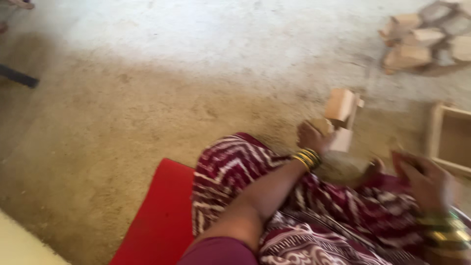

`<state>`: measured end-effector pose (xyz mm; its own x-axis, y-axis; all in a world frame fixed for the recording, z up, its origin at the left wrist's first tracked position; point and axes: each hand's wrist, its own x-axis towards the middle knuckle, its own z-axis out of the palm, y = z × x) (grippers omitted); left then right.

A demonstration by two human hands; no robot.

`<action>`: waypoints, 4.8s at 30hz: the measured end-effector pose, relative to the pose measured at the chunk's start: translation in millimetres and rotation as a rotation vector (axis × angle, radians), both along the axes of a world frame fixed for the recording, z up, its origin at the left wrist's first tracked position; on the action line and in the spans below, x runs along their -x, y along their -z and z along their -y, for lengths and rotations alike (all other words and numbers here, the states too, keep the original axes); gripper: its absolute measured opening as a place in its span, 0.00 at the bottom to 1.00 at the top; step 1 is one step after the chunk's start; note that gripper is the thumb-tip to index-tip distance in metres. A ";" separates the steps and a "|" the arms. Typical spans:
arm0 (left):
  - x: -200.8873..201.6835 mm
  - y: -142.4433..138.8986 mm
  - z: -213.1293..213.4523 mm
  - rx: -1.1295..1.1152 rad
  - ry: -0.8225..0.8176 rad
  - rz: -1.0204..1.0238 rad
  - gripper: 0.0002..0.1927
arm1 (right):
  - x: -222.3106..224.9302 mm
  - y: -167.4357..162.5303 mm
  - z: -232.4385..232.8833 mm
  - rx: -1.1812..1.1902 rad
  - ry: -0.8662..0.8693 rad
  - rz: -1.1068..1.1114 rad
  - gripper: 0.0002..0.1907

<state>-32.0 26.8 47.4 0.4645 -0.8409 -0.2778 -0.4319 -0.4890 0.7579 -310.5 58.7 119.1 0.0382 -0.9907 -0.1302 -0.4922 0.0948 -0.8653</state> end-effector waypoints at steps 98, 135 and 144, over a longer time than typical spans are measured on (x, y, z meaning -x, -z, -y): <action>-6.0 32.2 5.1 0.199 0.085 -0.029 0.59 | -92.2 146.3 81.2 -0.231 -0.313 0.398 0.11; -26.1 9.0 -7.9 -0.016 0.352 0.122 0.57 | -77.1 154.2 89.0 -0.114 0.032 0.592 0.03; -20.9 57.2 9.5 0.156 0.268 0.203 0.59 | -18.2 126.3 115.0 0.173 0.171 0.414 0.05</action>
